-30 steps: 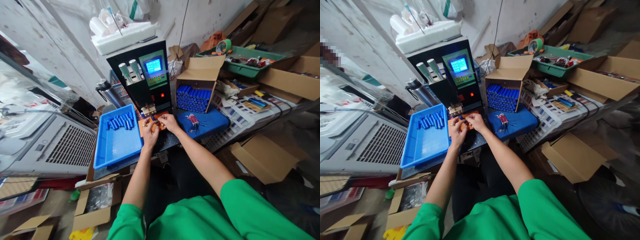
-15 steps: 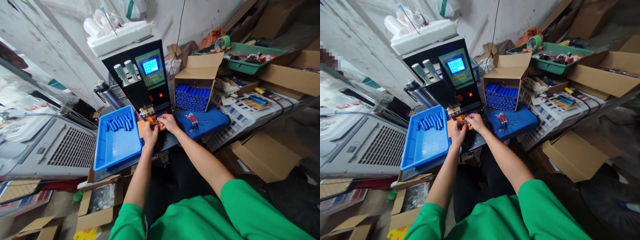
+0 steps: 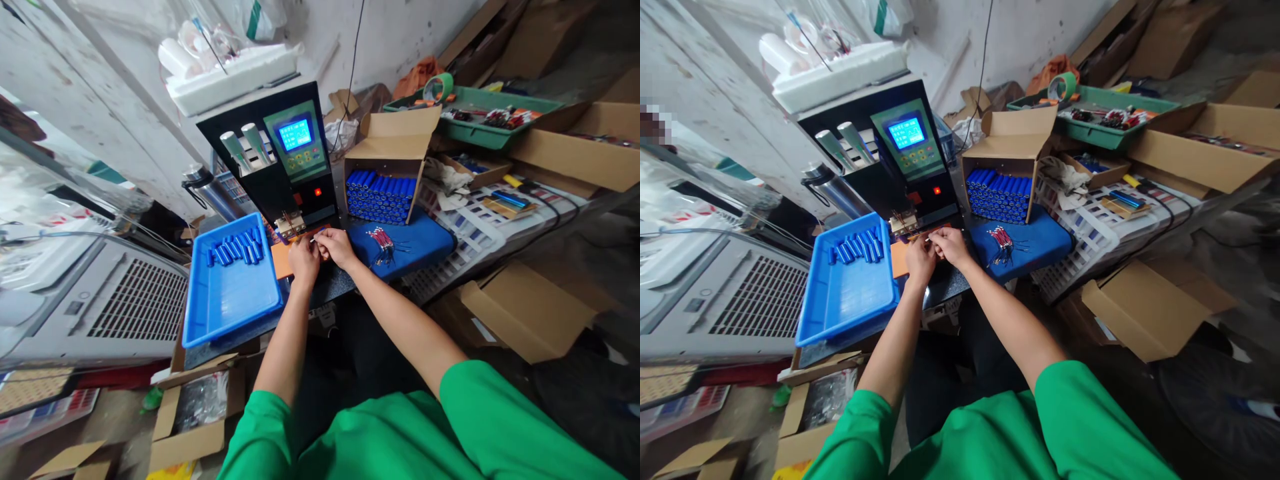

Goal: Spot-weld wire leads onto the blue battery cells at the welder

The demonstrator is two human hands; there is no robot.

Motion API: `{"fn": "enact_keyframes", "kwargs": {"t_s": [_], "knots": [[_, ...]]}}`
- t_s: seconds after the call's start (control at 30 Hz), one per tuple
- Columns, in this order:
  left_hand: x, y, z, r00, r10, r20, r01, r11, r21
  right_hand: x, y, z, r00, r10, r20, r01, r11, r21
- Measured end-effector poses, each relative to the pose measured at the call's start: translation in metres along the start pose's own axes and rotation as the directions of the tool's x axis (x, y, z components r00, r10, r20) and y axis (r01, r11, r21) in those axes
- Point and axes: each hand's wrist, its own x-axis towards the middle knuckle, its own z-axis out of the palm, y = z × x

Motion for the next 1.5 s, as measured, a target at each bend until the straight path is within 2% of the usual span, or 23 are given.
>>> {"fn": "enact_keyframes", "kwargs": {"t_s": [0.1,0.2,0.27,0.43,0.6,0.73,0.9,1.17,1.5], "knots": [[-0.007,-0.002,-0.004,0.995,-0.023,-0.094,0.014,0.995,-0.096,-0.002,-0.001,0.000,1.000,-0.009,0.000,0.009,1.000,-0.022],[-0.013,-0.001,-0.010,0.974,-0.106,-0.203,0.060,0.973,-0.223,-0.004,-0.003,0.001,1.000,-0.007,-0.010,0.006,0.998,-0.061],[-0.014,-0.001,-0.015,0.962,-0.149,-0.228,0.066,0.940,-0.334,-0.004,-0.003,0.001,1.000,-0.005,-0.016,0.004,0.996,-0.085],[-0.013,-0.005,-0.023,0.967,-0.169,-0.193,0.048,0.858,-0.511,-0.002,-0.001,0.000,1.000,0.007,-0.019,-0.009,0.995,-0.095],[-0.011,-0.013,-0.018,0.978,-0.189,-0.092,0.098,0.796,-0.597,0.000,0.000,0.000,0.999,-0.020,-0.028,0.017,0.997,-0.080],[-0.012,-0.017,-0.014,0.987,-0.157,-0.028,0.117,0.829,-0.547,-0.001,-0.002,0.001,0.999,-0.016,-0.038,0.012,0.995,-0.100],[-0.015,-0.019,-0.020,0.994,-0.100,0.034,0.104,0.876,-0.471,0.000,-0.003,0.006,0.996,0.019,-0.090,-0.029,0.993,-0.110],[-0.015,-0.013,-0.026,0.995,-0.092,0.027,0.095,0.901,-0.424,0.003,-0.010,0.021,0.995,0.038,-0.087,-0.048,0.992,-0.116],[-0.016,-0.017,-0.022,0.997,-0.081,0.013,0.079,0.914,-0.399,0.012,0.000,0.032,0.996,0.021,-0.092,-0.039,0.979,-0.198]]}}
